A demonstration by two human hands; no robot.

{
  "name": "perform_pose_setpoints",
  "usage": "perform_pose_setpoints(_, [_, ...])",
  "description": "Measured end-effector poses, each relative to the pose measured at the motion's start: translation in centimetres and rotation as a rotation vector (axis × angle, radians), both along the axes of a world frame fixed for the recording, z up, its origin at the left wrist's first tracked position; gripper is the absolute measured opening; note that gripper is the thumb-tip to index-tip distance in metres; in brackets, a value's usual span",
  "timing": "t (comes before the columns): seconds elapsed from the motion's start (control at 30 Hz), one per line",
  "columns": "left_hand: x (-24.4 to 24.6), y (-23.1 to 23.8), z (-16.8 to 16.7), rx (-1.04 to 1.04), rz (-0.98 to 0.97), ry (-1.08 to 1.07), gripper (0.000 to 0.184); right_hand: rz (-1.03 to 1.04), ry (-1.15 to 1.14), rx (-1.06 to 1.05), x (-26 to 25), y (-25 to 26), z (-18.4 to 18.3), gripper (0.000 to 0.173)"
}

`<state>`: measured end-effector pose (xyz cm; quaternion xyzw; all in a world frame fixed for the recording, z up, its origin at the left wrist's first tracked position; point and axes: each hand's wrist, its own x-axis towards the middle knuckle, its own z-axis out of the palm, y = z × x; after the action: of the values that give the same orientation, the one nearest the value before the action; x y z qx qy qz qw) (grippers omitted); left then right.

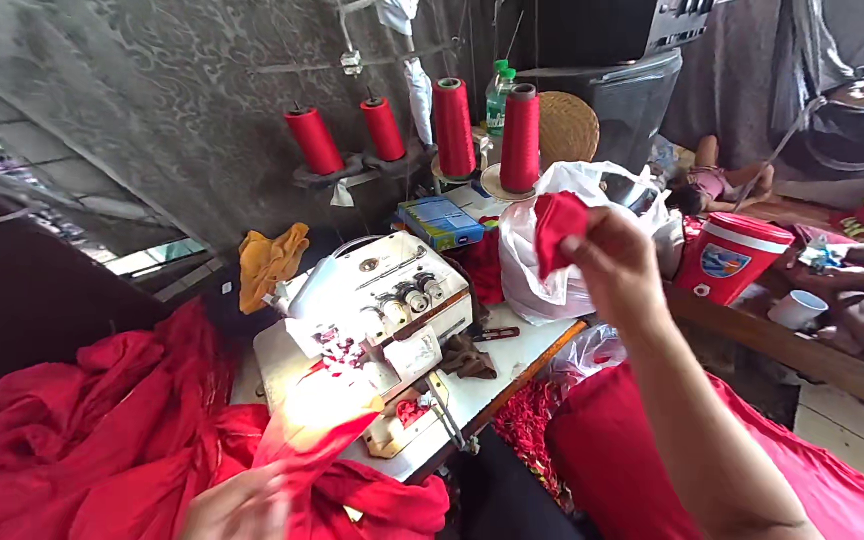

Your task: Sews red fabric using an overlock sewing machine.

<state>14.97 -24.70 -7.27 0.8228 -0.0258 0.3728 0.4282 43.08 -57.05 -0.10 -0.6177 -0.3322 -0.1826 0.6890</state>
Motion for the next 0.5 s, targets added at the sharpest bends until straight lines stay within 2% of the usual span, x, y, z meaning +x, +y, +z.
perform_pose_setpoints(0.07, [2.0,-3.6,0.5,-0.086,-0.14,0.033,0.024,0.213,0.026,0.056,-3.8,4.2,-1.6,0.014])
perform_pose_setpoints(0.17, [3.3,-7.6,0.3,-0.228,-0.175,-0.022,0.028,0.242,-0.087,0.02,-9.3,9.6,-4.6,0.012])
perform_pose_setpoints(0.23, [3.2,-8.2,0.0,-0.481,-0.212,-0.025,0.038,0.139,-0.296,-0.074,-11.8,12.1,-6.2,0.011])
perform_pose_setpoints(0.33, [1.9,-7.3,-0.1,-0.913,-0.27,-0.031,0.032,0.112,-0.571,-0.267,-14.5,14.3,-7.3,0.009])
perform_pose_setpoints(0.43, [0.2,-5.8,-0.1,-1.133,-0.241,-0.04,0.026,0.38,-0.645,-0.396,-15.9,15.1,-7.4,0.009])
perform_pose_setpoints(0.5, [-0.4,-5.2,-0.3,-1.236,-0.253,-0.047,0.027,0.594,-0.518,-0.372,-15.6,15.1,-7.0,0.017])
